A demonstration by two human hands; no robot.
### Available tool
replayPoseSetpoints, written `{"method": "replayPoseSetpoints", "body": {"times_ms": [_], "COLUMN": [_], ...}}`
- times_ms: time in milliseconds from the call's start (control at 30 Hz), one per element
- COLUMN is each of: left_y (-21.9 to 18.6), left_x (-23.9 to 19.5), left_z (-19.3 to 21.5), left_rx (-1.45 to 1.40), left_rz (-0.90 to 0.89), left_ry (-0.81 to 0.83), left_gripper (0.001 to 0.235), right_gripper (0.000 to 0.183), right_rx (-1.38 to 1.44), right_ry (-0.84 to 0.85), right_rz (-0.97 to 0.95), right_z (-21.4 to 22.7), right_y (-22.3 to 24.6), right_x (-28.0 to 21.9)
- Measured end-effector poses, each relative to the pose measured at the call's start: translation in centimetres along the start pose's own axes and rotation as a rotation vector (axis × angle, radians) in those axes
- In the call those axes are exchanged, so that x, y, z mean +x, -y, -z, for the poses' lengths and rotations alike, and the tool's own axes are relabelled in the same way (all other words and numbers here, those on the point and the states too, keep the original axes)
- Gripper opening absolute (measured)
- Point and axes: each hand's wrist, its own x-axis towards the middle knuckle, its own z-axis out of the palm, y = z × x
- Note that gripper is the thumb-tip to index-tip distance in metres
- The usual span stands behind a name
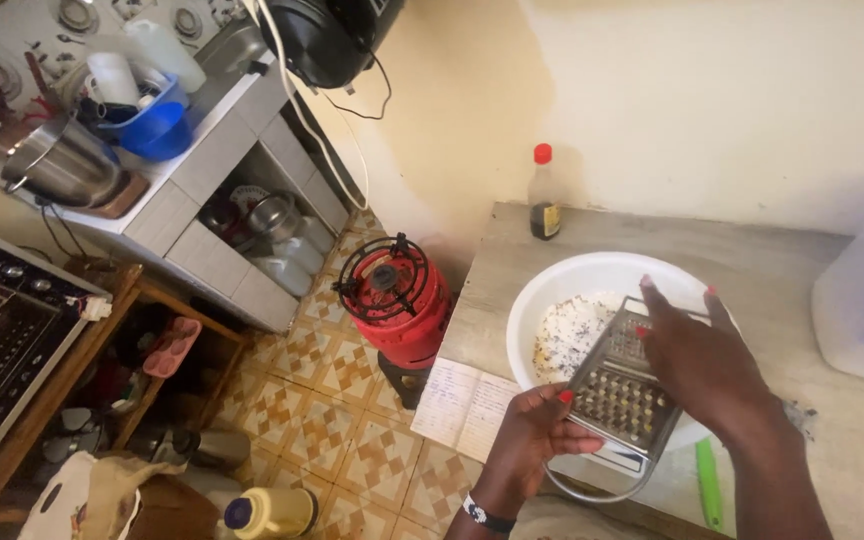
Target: Grating a dark ingredient into a bowl of flour as part of dough preparation.
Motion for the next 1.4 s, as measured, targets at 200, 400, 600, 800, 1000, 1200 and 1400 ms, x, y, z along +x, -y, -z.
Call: {"method": "replayPoseSetpoints", "body": {"times_ms": [200,400,600,800,1000,1200,1400], "left_y": [0.5,1.2,2.5,1.6,1.8,2.5,3.4], "left_x": [0.6,1.6,4.0,2.2,2.6,3.3,4.3], "left_z": [0.1,0.9,3.7,2.9,3.7,4.0,6.2], "left_rx": [-0.017,-0.135,-0.657,-1.447,-1.454,-1.353,-1.386], "left_rz": [0.027,0.037,0.308,0.642,0.718,0.687,0.697], "left_ry": [-0.041,0.005,0.022,0.541,0.55,0.526,0.507], "left_gripper": [0.028,0.015,0.019,0.056,0.052,0.054,0.051], "right_gripper": [0.055,0.041,0.014,0.017,0.039,0.062,0.052], "right_rx": [0.237,0.387,0.676,0.824,0.657,1.036,1.012], "right_ry": [0.091,-0.449,-0.837,-0.866,-0.402,-0.703,-0.493], "right_rz": [0.294,0.394,0.446,0.414,0.289,0.468,0.386], "right_z": [-4.6,-2.7,-1.2,-2.4,-7.3,-10.5,-10.3], "right_y": [-3.7,-3.9,-2.5,-2.9,-5.5,-2.8,-4.4], "right_x": [3.1,1.7,0.1,-0.3,2.8,2.5,2.1]}}
